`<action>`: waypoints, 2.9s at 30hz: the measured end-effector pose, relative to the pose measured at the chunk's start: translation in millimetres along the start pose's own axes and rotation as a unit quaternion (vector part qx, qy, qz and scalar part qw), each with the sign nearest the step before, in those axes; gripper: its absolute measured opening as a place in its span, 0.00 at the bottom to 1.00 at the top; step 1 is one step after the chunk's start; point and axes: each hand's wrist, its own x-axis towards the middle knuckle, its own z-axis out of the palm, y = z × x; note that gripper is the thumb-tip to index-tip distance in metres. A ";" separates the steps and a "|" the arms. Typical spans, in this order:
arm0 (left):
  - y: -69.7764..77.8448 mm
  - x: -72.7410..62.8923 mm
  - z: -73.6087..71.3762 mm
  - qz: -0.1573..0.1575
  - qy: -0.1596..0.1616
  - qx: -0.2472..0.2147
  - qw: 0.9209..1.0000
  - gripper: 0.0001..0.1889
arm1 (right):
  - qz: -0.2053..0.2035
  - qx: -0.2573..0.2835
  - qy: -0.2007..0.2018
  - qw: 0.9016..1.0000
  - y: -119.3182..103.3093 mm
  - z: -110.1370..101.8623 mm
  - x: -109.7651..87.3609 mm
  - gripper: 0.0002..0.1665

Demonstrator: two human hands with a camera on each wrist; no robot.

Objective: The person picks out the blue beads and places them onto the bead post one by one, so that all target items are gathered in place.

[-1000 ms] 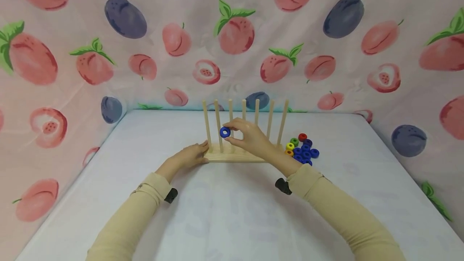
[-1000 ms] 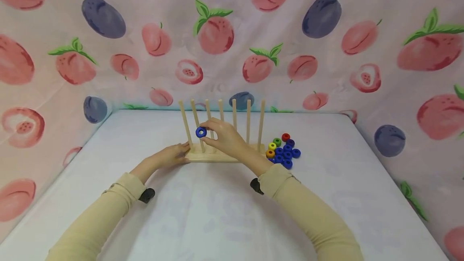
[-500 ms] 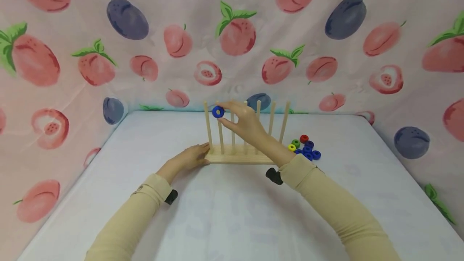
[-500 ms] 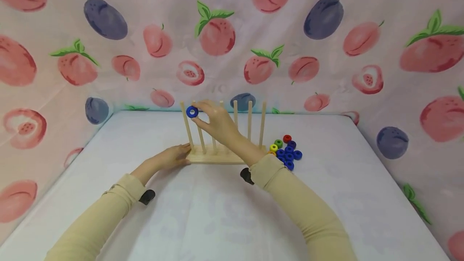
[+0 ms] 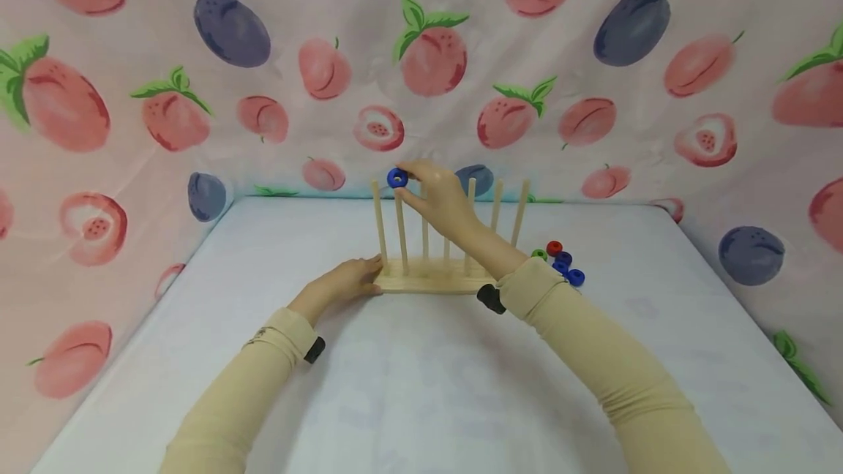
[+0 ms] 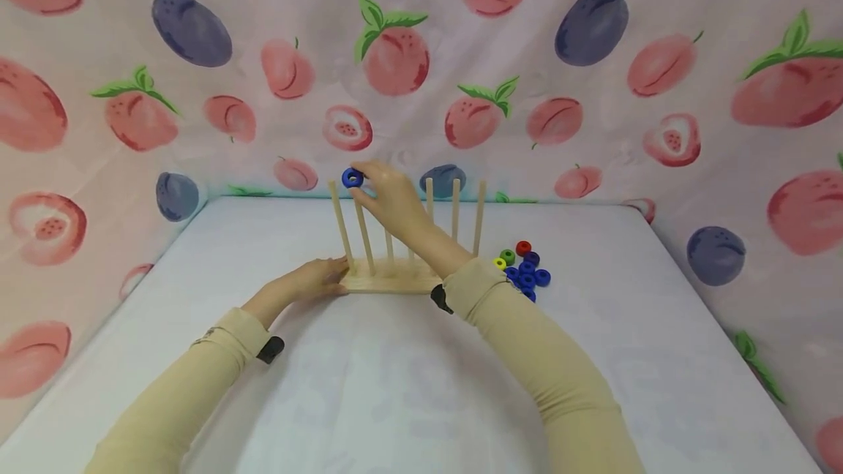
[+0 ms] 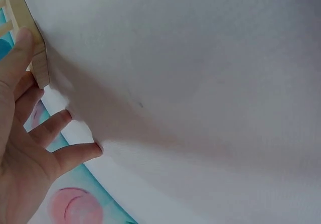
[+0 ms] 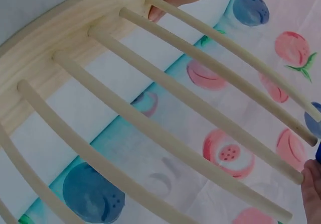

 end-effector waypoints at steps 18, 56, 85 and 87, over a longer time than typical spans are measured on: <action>1.3 2.7 0.4 -0.004 -0.001 0.007 1.000 0.36 | 0.137 -0.008 -0.155 0.978 -14.7 -14.8 32.6 0.17; -2.3 4.3 1.9 -0.029 -0.007 0.010 1.000 0.35 | 0.131 0.012 -0.179 0.975 -10.5 -14.5 39.3 0.22; 1.0 4.7 0.2 -0.025 -0.004 -0.007 1.000 0.36 | 0.051 -0.035 -0.169 0.984 -13.1 -20.6 30.6 0.19; -0.1 3.7 1.0 -0.031 -0.003 -0.012 0.999 0.36 | 0.042 -0.036 -0.158 0.986 -15.8 -21.6 27.7 0.19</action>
